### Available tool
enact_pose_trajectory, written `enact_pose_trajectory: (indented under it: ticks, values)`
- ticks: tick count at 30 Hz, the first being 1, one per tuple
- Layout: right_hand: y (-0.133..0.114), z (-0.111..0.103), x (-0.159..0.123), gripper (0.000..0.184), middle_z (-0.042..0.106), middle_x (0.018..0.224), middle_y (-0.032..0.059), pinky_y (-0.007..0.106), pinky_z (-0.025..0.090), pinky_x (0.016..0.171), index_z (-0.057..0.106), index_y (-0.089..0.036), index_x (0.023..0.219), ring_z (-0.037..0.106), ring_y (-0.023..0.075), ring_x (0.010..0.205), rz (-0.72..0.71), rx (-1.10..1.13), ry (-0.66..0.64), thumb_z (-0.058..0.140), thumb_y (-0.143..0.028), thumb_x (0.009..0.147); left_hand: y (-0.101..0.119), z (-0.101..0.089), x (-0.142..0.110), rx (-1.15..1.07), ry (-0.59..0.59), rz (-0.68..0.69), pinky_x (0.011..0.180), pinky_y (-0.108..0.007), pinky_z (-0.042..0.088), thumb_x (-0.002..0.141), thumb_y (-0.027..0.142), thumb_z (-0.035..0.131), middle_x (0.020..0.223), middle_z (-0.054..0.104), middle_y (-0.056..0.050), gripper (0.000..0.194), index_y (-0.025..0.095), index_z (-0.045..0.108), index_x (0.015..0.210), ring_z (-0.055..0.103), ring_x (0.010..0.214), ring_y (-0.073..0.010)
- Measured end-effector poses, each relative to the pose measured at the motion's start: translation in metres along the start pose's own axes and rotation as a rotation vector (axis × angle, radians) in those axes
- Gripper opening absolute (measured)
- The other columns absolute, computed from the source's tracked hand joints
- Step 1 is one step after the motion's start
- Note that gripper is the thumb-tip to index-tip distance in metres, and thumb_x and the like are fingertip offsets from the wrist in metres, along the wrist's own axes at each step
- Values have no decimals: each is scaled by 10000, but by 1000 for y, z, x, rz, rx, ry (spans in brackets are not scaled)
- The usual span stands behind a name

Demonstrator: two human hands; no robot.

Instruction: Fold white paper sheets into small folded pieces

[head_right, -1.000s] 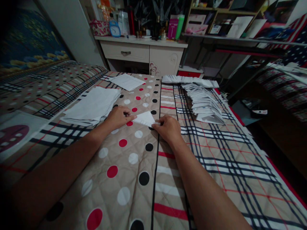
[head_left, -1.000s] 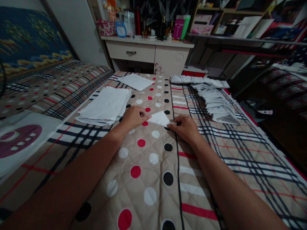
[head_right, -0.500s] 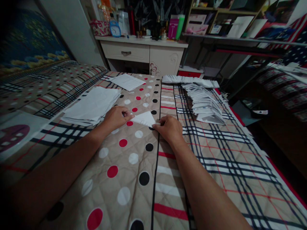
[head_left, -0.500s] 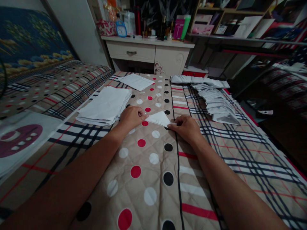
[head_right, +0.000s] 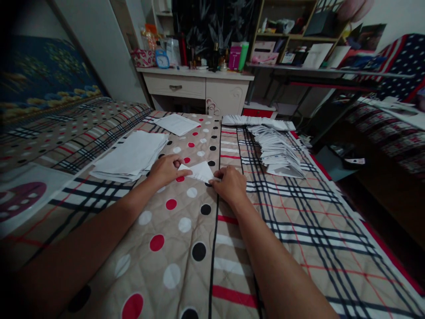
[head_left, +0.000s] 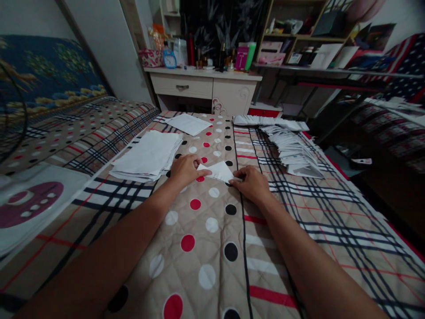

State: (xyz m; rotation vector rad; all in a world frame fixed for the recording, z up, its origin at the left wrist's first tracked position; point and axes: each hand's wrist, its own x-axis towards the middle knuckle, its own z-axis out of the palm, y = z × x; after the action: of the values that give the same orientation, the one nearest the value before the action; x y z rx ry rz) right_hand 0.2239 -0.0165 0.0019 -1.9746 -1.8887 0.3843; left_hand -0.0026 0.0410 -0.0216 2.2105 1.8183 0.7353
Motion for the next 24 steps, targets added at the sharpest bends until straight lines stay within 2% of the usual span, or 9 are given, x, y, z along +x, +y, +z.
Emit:
enact_pose_trajectory:
  ticks: [5, 9, 13, 15, 18, 20, 24]
  values:
    - [7, 8, -2, 169, 682, 793, 15, 286, 369, 667, 675, -200, 774, 592, 173, 744, -26, 112, 50, 725, -351, 718, -4, 3, 0, -16, 11, 44, 597, -291, 342, 572, 621, 801, 787, 677, -30, 479, 218, 694, 808, 567, 713, -190]
    - [13, 21, -3, 160, 632, 709, -21, 263, 393, 631, 618, -199, 782, 549, 140, 643, -141, 424, 115, 639, -355, 757, -3, 0, -4, -180, -16, 0, 599, -282, 363, 572, 583, 807, 781, 684, -32, 440, 191, 700, 740, 564, 681, -170]
    - [10, 26, -5, 229, 604, 662, -26, 270, 443, 604, 548, -204, 766, 555, 148, 608, -97, 831, 145, 677, -375, 685, 9, -6, -16, -649, -75, -122, 540, -255, 375, 543, 473, 850, 619, 628, 7, 388, 163, 656, 673, 535, 570, -133]
    - [4, 24, -8, 252, 612, 674, -18, 276, 466, 616, 539, -204, 758, 565, 152, 624, -58, 978, 198, 695, -375, 656, 20, -9, -25, -924, -85, -205, 523, -249, 388, 506, 409, 884, 605, 629, 11, 392, 154, 649, 690, 532, 536, -120]
    - [-6, 23, -14, 270, 629, 711, 1, 284, 482, 632, 555, -196, 765, 562, 151, 642, 20, 1084, 313, 687, -405, 657, 41, -9, -36, -1271, -29, -300, 543, -244, 414, 496, 302, 903, 624, 646, 15, 366, 149, 662, 725, 551, 540, -106]
    - [-11, 25, -18, 293, 637, 743, 13, 284, 484, 623, 562, -190, 786, 557, 147, 638, 83, 1135, 376, 678, -426, 656, 55, -6, -41, -1534, 40, -449, 559, -230, 426, 474, 192, 902, 625, 647, 24, 346, 152, 638, 694, 561, 547, -91]
    - [-16, 30, -25, 350, 620, 757, 2, 270, 469, 611, 577, -176, 834, 541, 132, 622, 99, 1207, 489, 699, -438, 636, 75, 1, -49, -1637, 73, -514, 579, -211, 453, 521, 129, 873, 641, 656, 29, 306, 149, 612, 681, 585, 561, -75]
